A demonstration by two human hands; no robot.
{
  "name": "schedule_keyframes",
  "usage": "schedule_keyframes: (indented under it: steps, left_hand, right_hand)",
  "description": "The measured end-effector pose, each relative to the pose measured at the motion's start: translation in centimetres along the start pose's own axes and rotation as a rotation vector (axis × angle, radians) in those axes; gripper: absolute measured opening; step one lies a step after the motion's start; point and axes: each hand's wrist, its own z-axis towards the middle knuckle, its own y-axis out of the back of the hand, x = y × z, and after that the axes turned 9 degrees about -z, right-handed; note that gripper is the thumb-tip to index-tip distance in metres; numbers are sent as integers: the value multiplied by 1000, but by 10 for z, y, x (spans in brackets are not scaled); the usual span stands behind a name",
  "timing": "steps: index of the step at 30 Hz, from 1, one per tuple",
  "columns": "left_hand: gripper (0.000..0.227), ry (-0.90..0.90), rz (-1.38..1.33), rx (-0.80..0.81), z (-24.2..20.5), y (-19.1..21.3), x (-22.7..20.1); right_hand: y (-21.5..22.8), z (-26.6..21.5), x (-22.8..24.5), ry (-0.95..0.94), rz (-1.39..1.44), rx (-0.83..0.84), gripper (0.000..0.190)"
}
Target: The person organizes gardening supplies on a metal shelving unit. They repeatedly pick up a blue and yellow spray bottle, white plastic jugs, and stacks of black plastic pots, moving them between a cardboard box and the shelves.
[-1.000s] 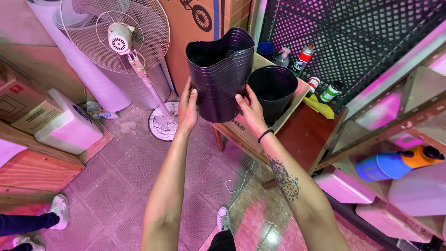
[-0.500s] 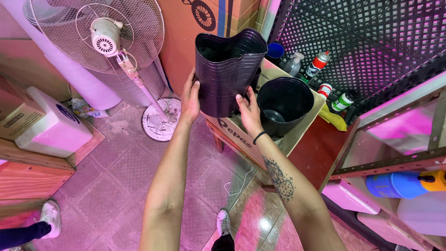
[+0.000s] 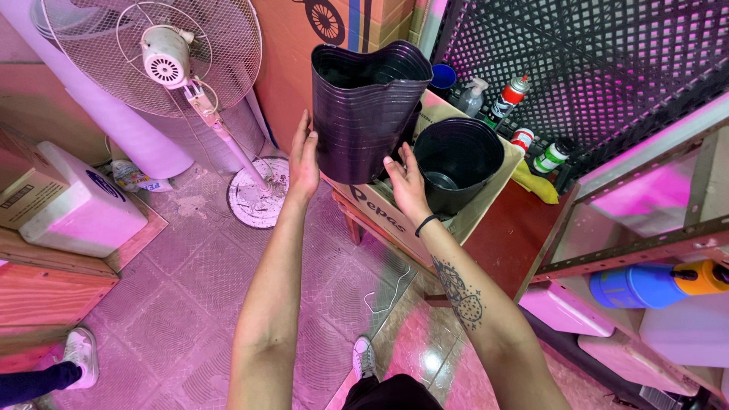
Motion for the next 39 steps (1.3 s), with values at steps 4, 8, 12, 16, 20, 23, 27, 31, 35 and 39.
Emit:
schedule_keyframes:
  steps: [4, 8, 12, 16, 20, 23, 27, 31, 35, 39]
  left_hand:
    - [61, -26, 5, -8, -38, 5, -37]
    - [60, -94, 13, -12, -90, 19, -62]
    - [60, -82, 33, -11, -179, 20, -113]
    - [60, -81, -6, 41, -275, 3, -129]
    - [56, -41, -21, 113, -375, -41, -136]
    - [57, -20, -52, 210, -439, -87, -149]
    - [57, -10, -118, 343, -512, -150, -168]
    - [56, -47, -144, 500, -564, -219, -189]
    - [55, -62, -204, 653, -611, -288, -222]
    - [53, -57, -265, 779, -651, -356, -251]
  right_hand:
    - [16, -43, 29, 4, 23, 8, 91]
    - [43, -101, 51, 147, 34, 87, 79]
    - [84, -180, 67, 264, 5, 131, 71]
    - [132, -275, 65, 309, 19, 114, 68]
    - [200, -382, 42, 302, 21, 83, 62]
    - [260, -468, 34, 314, 5, -3, 61]
    - [344, -564, 8, 327, -31, -124, 58]
    - [418, -660, 4, 306, -41, -303, 58]
    - [483, -743, -7, 309, -60, -474, 57]
    - [534, -815, -7, 299, -102, -606, 57]
